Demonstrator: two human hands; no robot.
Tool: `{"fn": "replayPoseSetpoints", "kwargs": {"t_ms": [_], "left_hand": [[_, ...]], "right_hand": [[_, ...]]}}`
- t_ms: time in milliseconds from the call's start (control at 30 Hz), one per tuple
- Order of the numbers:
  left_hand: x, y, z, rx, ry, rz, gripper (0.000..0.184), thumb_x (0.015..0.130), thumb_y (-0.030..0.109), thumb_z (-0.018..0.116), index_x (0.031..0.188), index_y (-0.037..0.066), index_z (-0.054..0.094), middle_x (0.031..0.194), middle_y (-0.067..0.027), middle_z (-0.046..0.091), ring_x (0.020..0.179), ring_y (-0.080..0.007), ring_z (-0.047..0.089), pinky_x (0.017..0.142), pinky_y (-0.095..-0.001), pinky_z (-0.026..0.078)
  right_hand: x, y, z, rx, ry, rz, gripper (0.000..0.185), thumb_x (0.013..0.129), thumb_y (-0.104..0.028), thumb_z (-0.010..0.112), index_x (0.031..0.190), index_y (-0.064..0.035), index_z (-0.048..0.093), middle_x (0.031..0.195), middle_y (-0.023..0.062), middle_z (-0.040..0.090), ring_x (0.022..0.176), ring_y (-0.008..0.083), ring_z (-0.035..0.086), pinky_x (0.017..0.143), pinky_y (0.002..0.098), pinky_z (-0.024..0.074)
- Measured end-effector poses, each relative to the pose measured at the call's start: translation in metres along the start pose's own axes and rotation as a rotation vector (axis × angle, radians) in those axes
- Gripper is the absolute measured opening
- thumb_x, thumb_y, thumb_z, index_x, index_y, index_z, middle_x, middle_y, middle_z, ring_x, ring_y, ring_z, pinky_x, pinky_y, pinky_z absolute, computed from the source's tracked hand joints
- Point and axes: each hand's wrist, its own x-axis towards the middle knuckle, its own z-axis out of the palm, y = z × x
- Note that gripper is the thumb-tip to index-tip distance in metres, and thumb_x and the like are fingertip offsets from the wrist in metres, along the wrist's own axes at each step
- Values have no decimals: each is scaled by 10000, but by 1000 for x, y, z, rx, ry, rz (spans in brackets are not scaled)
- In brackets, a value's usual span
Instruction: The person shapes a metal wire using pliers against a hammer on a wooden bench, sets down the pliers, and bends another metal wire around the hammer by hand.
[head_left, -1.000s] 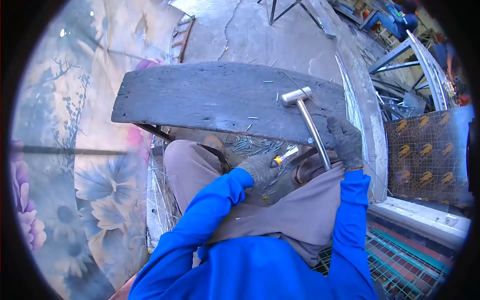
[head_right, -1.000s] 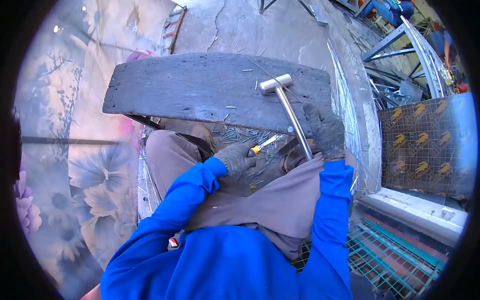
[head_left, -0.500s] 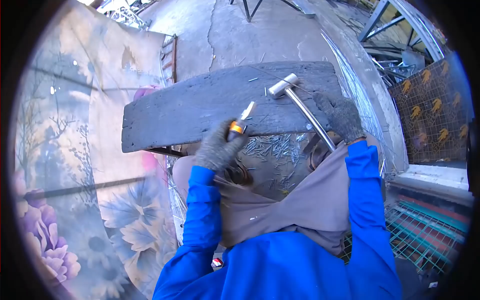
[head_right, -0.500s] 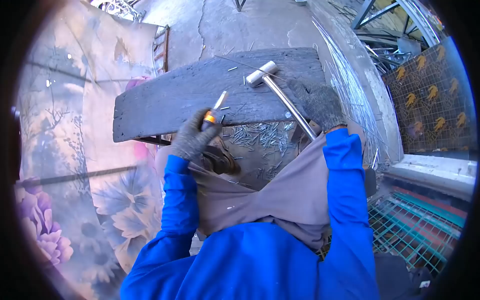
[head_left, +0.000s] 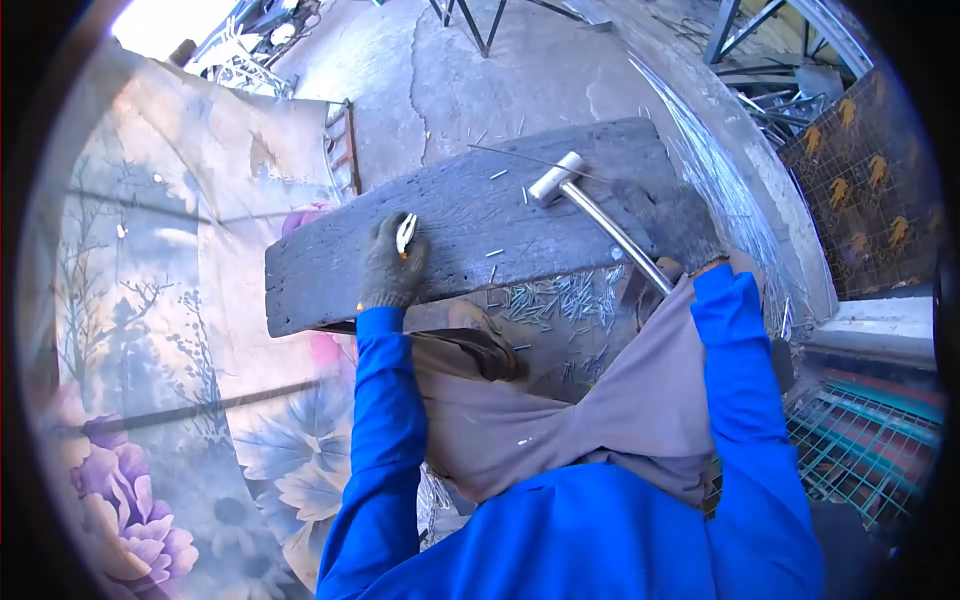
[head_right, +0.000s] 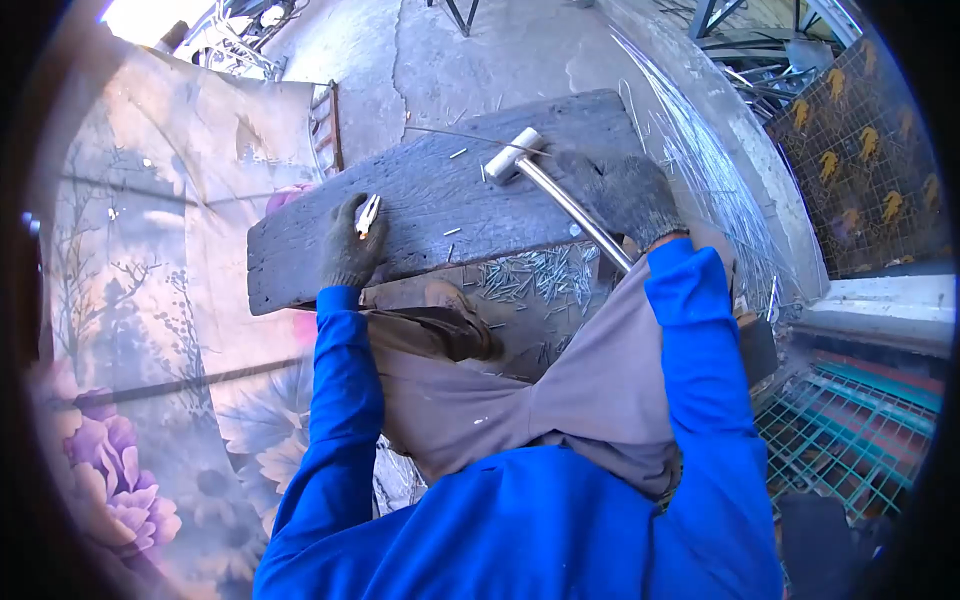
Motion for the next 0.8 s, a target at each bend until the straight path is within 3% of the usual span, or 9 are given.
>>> {"fn": "replayPoseSetpoints", "kwargs": {"t_ms": [67,200,300,367,400,467,633,700,800], "left_hand": [[10,28,1,-154,-163,120,486,855,257,697,1277,44,585,1289,-232,577,1199,-401,562,1032,-452,451],[41,59,50,-169,-322,178,506,882,306,681,1320,74,580,1421,-219,515,1240,-402,558,1008,-430,477],[52,77,97,-226,-224,195,531,941,351,593,1416,123,519,1509,-191,445,1348,-401,472,1101,-476,392],[48,91,107,87,-219,231,550,989,394,494,1486,162,455,1577,-142,370,1460,-394,310,1199,-551,205],[47,90,111,87,-219,236,550,989,394,494,1486,162,455,1577,-142,370,1460,-394,310,1199,-551,205],[42,84,122,69,-212,264,542,1015,417,426,1495,167,446,1589,-140,351,1483,-390,265,1197,-610,118],[31,78,121,42,-175,325,536,1009,420,459,1479,161,467,1565,-153,385,1462,-389,310,1207,-576,141],[26,81,118,-54,-123,363,484,1002,375,495,1428,144,515,1511,-158,453,1418,-391,378,1199,-572,181],[18,85,111,-154,-135,381,432,975,302,567,1368,122,554,1437,-169,512,1343,-396,454,1166,-533,288]], "right_hand": [[-3,0,0,-56,0,-51,422,957,-519,553,1112,-179,750,1027,181,708,912,395,680,810,474,525],[-7,-10,-5,187,73,-5,455,939,-551,570,1103,-164,745,1022,171,713,933,388,679,817,473,526],[-12,-31,-18,187,12,67,492,910,-577,603,1108,-147,735,1042,170,713,971,379,677,837,467,525],[-8,-34,-18,13,-161,135,607,852,-591,669,1220,-107,667,1167,186,681,1047,379,666,888,471,520],[-9,-29,-10,15,-158,138,607,852,-591,669,1220,-107,667,1167,186,681,1047,379,666,888,471,520],[-16,-17,11,-232,-91,-126,686,820,-569,701,1305,-96,591,1254,187,641,1068,391,659,907,491,517],[0,5,38,-208,-116,-82,496,895,-364,632,1318,-109,583,1249,167,646,1069,378,663,901,518,519],[9,3,31,-234,1,-27,399,914,-287,586,1278,-125,611,1195,154,672,1064,353,668,890,512,524],[26,11,33,-179,140,28,344,922,-323,582,1212,-150,652,1163,157,681,1043,357,669,883,500,525]]}}
